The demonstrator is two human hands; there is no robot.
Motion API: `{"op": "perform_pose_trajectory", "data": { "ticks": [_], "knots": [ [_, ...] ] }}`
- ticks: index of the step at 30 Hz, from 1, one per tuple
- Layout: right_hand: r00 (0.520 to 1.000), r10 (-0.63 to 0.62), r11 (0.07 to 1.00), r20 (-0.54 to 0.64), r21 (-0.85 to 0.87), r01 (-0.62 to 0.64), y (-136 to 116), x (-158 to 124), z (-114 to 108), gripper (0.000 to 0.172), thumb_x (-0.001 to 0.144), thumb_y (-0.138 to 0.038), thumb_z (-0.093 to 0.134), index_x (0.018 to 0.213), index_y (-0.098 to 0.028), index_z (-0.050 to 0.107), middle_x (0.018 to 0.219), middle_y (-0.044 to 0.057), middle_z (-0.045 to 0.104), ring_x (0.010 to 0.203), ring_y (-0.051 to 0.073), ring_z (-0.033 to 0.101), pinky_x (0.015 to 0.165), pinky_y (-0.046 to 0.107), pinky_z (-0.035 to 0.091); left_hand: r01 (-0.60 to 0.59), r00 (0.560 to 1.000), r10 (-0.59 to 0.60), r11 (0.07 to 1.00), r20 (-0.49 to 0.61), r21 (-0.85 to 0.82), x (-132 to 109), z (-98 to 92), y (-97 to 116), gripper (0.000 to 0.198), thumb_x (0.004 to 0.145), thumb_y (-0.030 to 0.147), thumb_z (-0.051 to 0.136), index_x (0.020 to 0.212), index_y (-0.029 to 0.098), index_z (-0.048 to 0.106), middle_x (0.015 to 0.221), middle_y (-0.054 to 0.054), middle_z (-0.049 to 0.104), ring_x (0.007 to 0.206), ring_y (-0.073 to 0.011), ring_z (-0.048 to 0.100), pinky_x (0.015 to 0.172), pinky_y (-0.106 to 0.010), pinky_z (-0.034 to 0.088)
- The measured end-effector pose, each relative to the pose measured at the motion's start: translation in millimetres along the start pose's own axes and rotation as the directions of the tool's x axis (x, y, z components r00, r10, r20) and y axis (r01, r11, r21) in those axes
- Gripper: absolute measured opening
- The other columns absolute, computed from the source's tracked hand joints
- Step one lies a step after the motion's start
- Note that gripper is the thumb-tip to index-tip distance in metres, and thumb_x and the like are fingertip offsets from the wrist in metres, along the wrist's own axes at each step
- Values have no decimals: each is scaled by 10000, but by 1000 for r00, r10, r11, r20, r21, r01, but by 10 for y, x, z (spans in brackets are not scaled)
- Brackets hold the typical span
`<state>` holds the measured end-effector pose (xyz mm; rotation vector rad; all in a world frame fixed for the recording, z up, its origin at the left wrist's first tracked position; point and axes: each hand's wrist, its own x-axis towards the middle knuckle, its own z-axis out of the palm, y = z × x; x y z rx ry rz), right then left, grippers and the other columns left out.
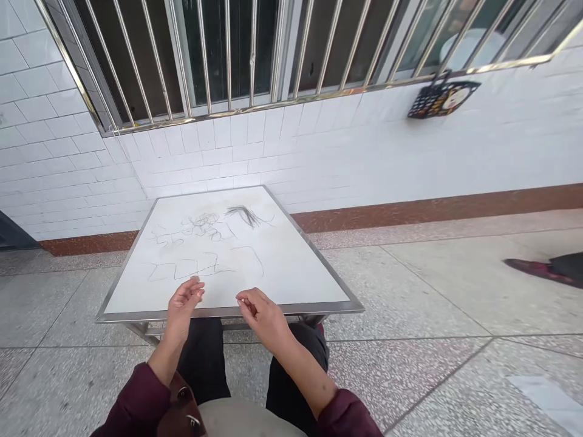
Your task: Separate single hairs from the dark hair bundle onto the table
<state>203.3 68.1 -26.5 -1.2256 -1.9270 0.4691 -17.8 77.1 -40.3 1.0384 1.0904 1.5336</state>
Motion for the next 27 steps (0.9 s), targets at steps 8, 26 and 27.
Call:
{"op": "perform_pose_trajectory", "data": {
  "ticks": [8, 26, 27],
  "knots": [
    [981, -96, 994, 170, -26, 102, -146, -225, 166, 162, 941, -234, 424, 978, -230, 583, 822, 33, 604, 676, 159, 577, 631, 291, 487, 22, 999, -33, 973, -42, -231, -140, 101, 117, 394, 749, 357, 759, 1091, 175, 689, 1093, -118, 710, 864, -162, 663, 732, -271, 482],
    [993, 60, 956, -101, 292, -28, -362, -216, 287, 122, 931, -311, 521, 977, -216, 582, 939, 58, 633, 860, 187, 603, 782, 337, 505, 280, 960, -254, 896, 120, -345, -525, 266, 178, 331, 721, 313, 792, 1002, 148, 734, 907, -89, 750, 792, -153, 703, 725, -249, 549],
    [995, 87, 934, -44, 350, -66, -371, -217, 281, 132, 936, -327, 510, 954, -215, 578, 900, 46, 635, 834, 179, 608, 770, 329, 506, 283, 959, -252, 894, 133, -346, -530, 265, 176, 329, 729, 314, 787, 1008, 150, 732, 895, -86, 750, 783, -147, 700, 726, -246, 546]
  ]
}}
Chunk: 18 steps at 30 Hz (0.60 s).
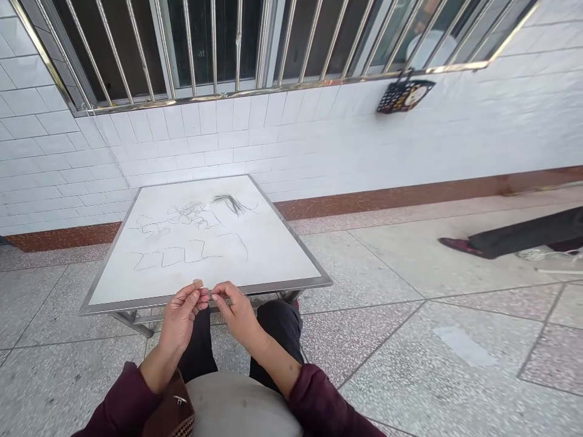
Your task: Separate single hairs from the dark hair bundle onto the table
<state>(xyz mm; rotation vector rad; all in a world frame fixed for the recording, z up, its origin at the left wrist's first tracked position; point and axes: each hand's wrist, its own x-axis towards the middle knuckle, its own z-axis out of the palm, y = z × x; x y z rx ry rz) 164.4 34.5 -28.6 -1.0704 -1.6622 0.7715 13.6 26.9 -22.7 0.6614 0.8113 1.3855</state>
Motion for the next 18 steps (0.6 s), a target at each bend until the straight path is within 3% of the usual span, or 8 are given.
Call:
{"op": "perform_pose_trajectory", "data": {
  "ticks": [3, 9, 13, 18],
  "knots": [
    [986, 105, 974, 132, 184, -128, -38, -6, 2, 183, 949, -375, 484, 907, -212, 554, 784, 9, 625, 749, 152, 613, 726, 301, 512, -11, 1000, 11, 1000, 22, 15, -10, -18, -10, 336, 740, 322, 777, 1028, 157, 725, 878, -74, 745, 748, -127, 681, 728, -243, 534],
    [979, 140, 952, 149, 250, -174, -36, -37, 36, 192, 933, -407, 507, 937, -215, 518, 654, -42, 556, 579, 118, 567, 593, 259, 489, -40, 999, 35, 993, 41, 108, -33, -71, -47, 340, 727, 286, 789, 1040, 172, 720, 769, -19, 708, 688, -97, 635, 684, -216, 499],
    [988, 44, 989, 145, 136, -64, -13, -44, 12, 157, 950, -365, 483, 961, -224, 553, 736, -11, 575, 588, 117, 566, 539, 241, 478, -45, 999, 42, 993, 30, 108, -46, -89, -47, 320, 734, 285, 783, 1025, 170, 716, 737, -7, 685, 677, -95, 621, 677, -220, 492],
    [981, -129, 979, 142, -138, 149, 0, -38, -71, 128, 963, -260, 464, 936, -232, 586, 809, 25, 611, 686, 145, 591, 627, 272, 482, -35, 999, 31, 985, 26, 169, -54, -110, -16, 332, 733, 299, 780, 1035, 172, 721, 733, -9, 674, 686, -106, 622, 684, -231, 497]
  ]
}}
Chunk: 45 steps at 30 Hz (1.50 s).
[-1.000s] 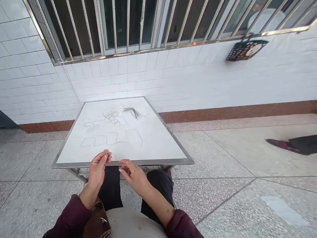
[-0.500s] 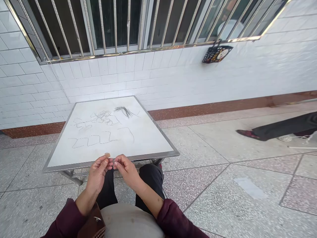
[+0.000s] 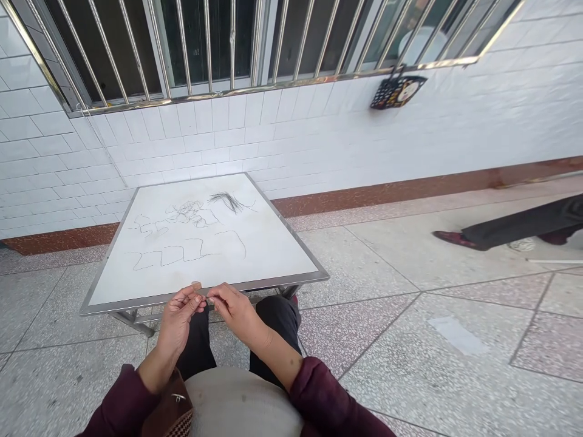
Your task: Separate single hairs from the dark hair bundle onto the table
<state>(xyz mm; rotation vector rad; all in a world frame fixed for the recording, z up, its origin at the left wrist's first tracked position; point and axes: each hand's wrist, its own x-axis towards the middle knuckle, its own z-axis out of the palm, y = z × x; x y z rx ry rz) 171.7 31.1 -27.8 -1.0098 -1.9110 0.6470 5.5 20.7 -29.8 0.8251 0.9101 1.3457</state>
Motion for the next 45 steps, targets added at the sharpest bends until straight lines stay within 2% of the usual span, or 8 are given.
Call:
{"op": "perform_pose_trajectory", "data": {
  "ticks": [5, 13, 17, 21, 29, 37, 41, 45],
  "knots": [
    [999, -20, 997, -37, -81, 17, 30, -21, -35, 83, 958, -226, 489, 927, -231, 565, 797, 11, 617, 674, 141, 591, 619, 262, 473, -41, 999, 42, 999, -27, 36, -4, -21, 10, 342, 711, 301, 792, 1026, 182, 735, 725, -4, 659, 669, -106, 606, 683, -241, 502],
    [964, -213, 947, 161, -208, 244, 24, -12, -160, 165, 988, -189, 404, 948, -212, 562, 828, 35, 627, 749, 163, 594, 672, 290, 483, -46, 998, 48, 998, -40, 53, -40, -54, 55, 421, 685, 296, 804, 1086, 198, 728, 703, 7, 645, 690, -113, 607, 701, -249, 513],
    [983, -143, 968, 118, -189, 164, 3, -19, -168, 154, 983, -196, 403, 952, -226, 551, 840, 33, 629, 761, 169, 612, 684, 298, 502, -41, 997, 45, 997, -61, 60, -44, -65, 53, 421, 691, 304, 799, 1091, 192, 728, 711, -4, 667, 666, -114, 615, 690, -255, 513],
    [989, -112, 982, 95, -144, 125, 3, -39, -109, 154, 978, -211, 412, 1010, -242, 559, 892, 40, 655, 808, 184, 636, 712, 321, 525, -35, 999, 36, 998, -34, 44, -56, -66, 14, 415, 713, 313, 787, 1105, 194, 723, 741, -21, 693, 661, -118, 628, 680, -254, 510],
    [984, -157, 969, 82, -182, 170, 7, -68, -73, 196, 982, -206, 399, 1013, -228, 592, 894, 63, 677, 809, 201, 648, 713, 354, 537, -20, 999, 21, 998, -24, 53, -115, -64, 6, 384, 750, 330, 762, 1105, 188, 725, 785, -43, 710, 684, -127, 642, 695, -261, 517],
    [976, -197, 949, 97, -231, 215, -18, -45, -176, 231, 985, -231, 388, 997, -218, 618, 858, 68, 683, 787, 201, 646, 682, 340, 530, -97, 993, 100, 994, -57, 51, -122, -136, 55, 359, 741, 314, 770, 1074, 184, 737, 742, -28, 689, 700, -135, 645, 704, -272, 529],
    [993, -103, 978, 57, -178, 111, -72, -51, -169, 206, 978, -256, 417, 945, -223, 617, 837, 55, 678, 759, 185, 637, 685, 322, 520, -122, 989, 125, 992, -76, 38, -128, -155, 100, 351, 727, 311, 781, 1058, 204, 737, 728, -9, 677, 753, -154, 661, 726, -286, 540],
    [999, -30, 996, 42, -80, 33, -112, -55, -146, 169, 959, -257, 456, 938, -229, 621, 858, 47, 682, 783, 182, 640, 719, 322, 522, -125, 988, 131, 989, -81, 74, -126, -155, 122, 392, 732, 317, 778, 1103, 207, 715, 754, -11, 693, 731, -137, 653, 744, -282, 536]
  ]
}}
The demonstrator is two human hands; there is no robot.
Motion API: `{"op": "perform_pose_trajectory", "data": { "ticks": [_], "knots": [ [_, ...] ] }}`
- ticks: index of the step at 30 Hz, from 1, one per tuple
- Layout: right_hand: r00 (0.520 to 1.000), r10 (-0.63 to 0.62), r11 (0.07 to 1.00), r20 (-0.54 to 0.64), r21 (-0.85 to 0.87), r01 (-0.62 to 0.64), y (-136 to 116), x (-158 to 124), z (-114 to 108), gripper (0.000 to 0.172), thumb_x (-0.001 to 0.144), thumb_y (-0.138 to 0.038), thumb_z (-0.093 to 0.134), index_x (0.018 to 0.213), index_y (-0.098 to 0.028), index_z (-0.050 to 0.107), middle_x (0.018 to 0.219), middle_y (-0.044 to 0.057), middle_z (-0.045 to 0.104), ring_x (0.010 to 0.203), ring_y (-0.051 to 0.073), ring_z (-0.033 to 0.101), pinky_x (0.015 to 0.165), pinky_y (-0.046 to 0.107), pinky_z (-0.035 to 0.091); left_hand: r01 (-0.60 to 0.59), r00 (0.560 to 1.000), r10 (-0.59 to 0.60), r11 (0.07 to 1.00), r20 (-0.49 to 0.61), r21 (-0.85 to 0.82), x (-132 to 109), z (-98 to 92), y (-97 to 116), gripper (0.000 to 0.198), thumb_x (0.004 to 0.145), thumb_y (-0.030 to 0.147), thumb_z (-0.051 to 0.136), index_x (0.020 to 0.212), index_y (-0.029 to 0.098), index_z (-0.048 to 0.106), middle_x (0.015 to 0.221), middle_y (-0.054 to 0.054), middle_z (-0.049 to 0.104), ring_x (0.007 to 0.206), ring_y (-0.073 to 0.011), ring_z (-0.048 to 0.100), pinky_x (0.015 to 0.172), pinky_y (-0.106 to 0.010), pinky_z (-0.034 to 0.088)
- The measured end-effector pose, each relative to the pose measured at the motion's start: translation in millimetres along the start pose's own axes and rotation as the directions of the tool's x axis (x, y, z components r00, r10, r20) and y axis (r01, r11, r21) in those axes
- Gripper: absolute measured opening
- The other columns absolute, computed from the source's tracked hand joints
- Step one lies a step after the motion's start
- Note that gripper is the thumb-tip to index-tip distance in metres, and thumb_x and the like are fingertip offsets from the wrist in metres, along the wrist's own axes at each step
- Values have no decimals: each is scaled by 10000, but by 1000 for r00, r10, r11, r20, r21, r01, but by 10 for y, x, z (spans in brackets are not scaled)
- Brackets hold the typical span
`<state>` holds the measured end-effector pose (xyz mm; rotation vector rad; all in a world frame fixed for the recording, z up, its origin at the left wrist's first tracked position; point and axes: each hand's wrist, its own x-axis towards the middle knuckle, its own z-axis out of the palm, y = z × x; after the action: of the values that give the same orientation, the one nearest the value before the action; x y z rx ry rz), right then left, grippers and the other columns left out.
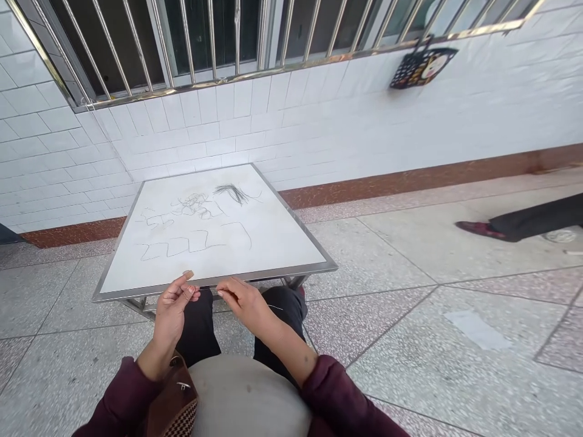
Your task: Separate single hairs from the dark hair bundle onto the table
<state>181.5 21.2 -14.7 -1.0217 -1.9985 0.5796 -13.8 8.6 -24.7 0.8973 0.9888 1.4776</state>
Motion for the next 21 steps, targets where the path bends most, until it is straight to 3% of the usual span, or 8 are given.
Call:
{"op": "perform_pose_trajectory", "data": {
  "ticks": [5, 9, 15, 21],
  "knots": [
    [1000, 4, 998, 18, 59, -5, -9, 5, -5, 169, 949, -271, 479, 930, -237, 644, 877, 45, 698, 829, 189, 648, 778, 343, 527, 2, 1000, -2, 999, -12, 33, 2, -4, 5, 413, 731, 327, 774, 1113, 183, 708, 763, -26, 695, 699, -130, 648, 693, -263, 537],
    [1000, 11, 1000, 2, 10, -11, 2, -7, -11, 176, 959, -276, 465, 912, -228, 627, 830, 40, 676, 761, 178, 626, 713, 320, 514, -16, 1000, 16, 999, -24, 28, -6, 0, 25, 375, 737, 321, 769, 1086, 192, 718, 750, -15, 686, 731, -137, 654, 699, -264, 546],
    [989, -79, 994, 124, -71, 88, 21, -16, -35, 236, 982, -288, 412, 917, -222, 628, 811, 53, 652, 749, 186, 594, 690, 322, 496, -31, 999, 33, 998, -33, 55, -21, 27, 96, 391, 723, 320, 780, 1085, 185, 720, 713, -6, 663, 746, -149, 653, 719, -280, 552],
    [998, -31, 999, 57, -39, 33, 42, -22, 4, 227, 988, -280, 397, 1033, -235, 615, 944, 63, 687, 853, 195, 641, 752, 338, 517, -5, 1000, 6, 996, -14, 92, -8, 16, 89, 403, 738, 327, 765, 1113, 190, 710, 738, -8, 678, 709, -139, 654, 722, -290, 559]
  ]
}}
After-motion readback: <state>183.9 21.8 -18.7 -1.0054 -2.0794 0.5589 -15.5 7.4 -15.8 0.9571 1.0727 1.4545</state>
